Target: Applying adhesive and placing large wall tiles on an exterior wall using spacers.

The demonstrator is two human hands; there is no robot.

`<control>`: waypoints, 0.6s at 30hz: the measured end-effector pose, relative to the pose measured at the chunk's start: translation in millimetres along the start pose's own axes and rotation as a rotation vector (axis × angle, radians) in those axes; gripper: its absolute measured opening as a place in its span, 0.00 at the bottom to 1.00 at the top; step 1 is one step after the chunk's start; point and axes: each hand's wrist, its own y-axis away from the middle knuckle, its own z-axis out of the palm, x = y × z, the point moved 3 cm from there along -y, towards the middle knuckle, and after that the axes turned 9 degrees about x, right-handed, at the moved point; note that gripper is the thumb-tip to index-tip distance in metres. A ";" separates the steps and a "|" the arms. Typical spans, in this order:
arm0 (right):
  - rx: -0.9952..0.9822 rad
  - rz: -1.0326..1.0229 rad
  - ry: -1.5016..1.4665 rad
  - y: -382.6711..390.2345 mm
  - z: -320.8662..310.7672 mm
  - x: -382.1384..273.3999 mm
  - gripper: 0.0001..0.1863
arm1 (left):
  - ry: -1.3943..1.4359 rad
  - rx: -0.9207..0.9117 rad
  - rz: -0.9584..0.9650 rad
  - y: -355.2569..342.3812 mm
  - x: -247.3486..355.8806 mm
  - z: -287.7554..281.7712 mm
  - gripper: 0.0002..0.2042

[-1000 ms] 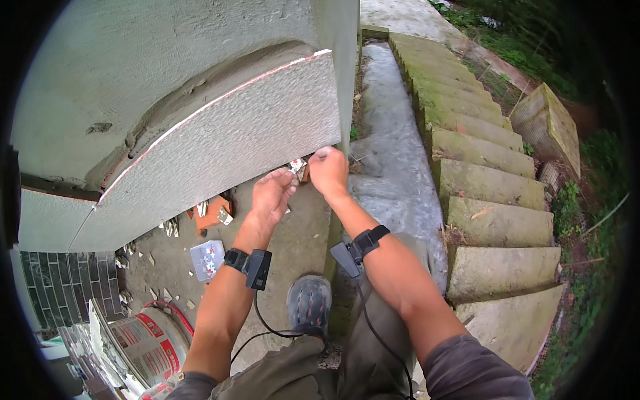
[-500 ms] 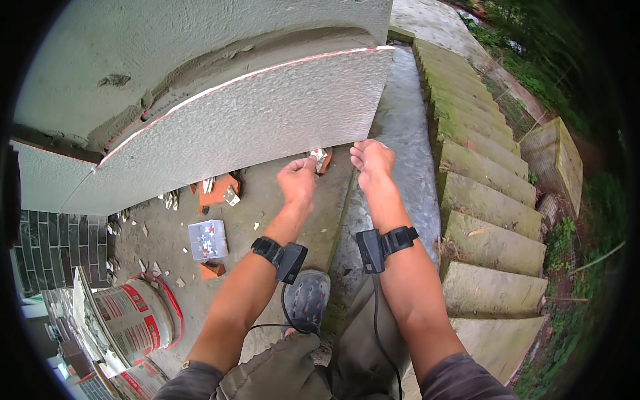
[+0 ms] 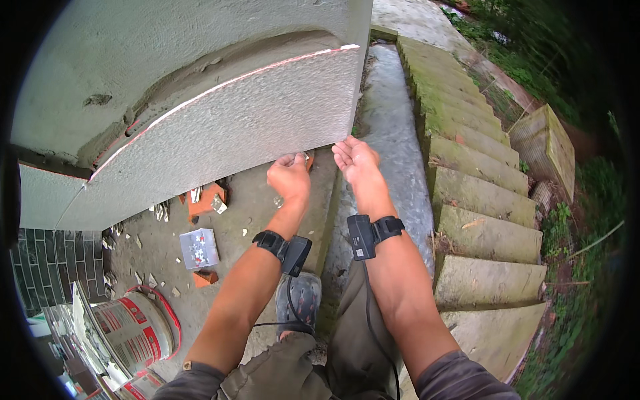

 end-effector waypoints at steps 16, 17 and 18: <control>-0.027 0.084 -0.062 -22.0 -5.7 6.9 0.12 | -0.067 -0.047 0.047 -2.5 2.3 -4.4 0.08; -0.041 0.088 -0.061 -21.5 -4.5 7.5 0.12 | -0.046 -0.048 0.057 -3.8 0.1 -6.3 0.08; -0.041 0.090 -0.062 -21.3 -3.4 8.1 0.12 | -0.048 -0.048 0.058 -4.6 -4.8 -7.7 0.08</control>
